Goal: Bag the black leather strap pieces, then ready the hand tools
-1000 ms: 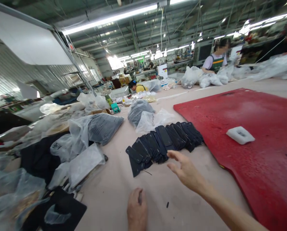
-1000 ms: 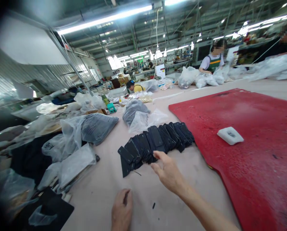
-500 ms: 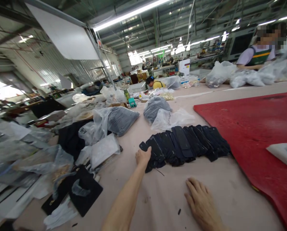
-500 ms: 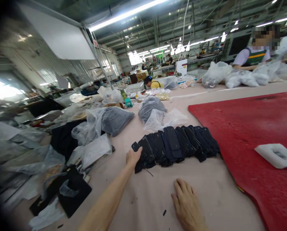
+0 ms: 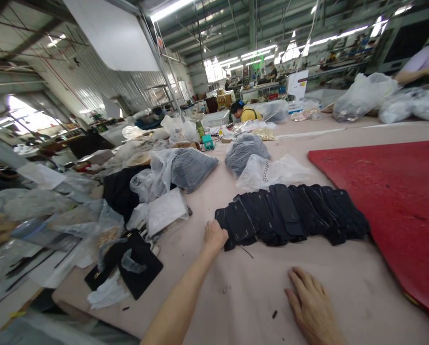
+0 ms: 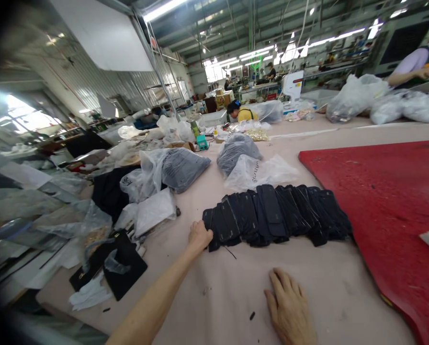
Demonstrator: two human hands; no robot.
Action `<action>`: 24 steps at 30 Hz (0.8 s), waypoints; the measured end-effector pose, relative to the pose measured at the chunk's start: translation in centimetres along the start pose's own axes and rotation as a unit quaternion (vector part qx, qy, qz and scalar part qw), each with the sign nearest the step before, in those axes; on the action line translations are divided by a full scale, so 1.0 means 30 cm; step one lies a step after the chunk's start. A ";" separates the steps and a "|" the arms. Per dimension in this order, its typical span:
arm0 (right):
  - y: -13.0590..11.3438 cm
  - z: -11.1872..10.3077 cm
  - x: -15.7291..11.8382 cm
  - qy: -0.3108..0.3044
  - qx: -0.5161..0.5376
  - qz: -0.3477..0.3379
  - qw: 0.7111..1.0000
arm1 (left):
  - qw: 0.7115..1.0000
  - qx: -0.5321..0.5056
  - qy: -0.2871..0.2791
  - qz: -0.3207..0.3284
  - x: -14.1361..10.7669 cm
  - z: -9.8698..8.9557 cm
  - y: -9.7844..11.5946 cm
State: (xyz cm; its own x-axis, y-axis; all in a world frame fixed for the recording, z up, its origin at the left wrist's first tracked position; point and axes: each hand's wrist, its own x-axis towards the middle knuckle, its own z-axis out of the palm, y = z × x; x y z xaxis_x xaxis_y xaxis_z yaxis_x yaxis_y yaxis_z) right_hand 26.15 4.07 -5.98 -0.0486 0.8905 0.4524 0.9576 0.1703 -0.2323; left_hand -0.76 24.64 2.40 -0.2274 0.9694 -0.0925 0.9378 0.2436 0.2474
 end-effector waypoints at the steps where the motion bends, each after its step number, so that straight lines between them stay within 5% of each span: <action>1: 0.001 0.000 0.001 0.000 0.000 -0.001 1.000 | 1.000 0.005 0.007 0.003 -0.012 -0.004 -0.020; 6: 0.002 0.006 0.000 0.002 0.001 0.001 1.000 | 1.000 0.008 0.023 0.004 -0.055 -0.006 -0.051; 14: 0.002 0.016 -0.010 0.001 0.004 0.006 1.000 | 1.000 -0.011 0.012 0.026 -0.125 0.039 0.066; 24: -0.009 0.001 -0.004 -0.011 -0.001 0.006 1.000 | 0.999 -0.034 0.010 0.001 -0.074 0.049 0.173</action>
State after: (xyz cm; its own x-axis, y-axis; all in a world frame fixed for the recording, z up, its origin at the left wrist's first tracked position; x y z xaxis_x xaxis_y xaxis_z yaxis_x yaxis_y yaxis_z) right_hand 25.89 3.93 -5.98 -0.0431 0.9012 0.4312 0.9587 0.1588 -0.2362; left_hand 5.00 23.70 2.46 -0.2304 0.9703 -0.0735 0.9183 0.2418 0.3134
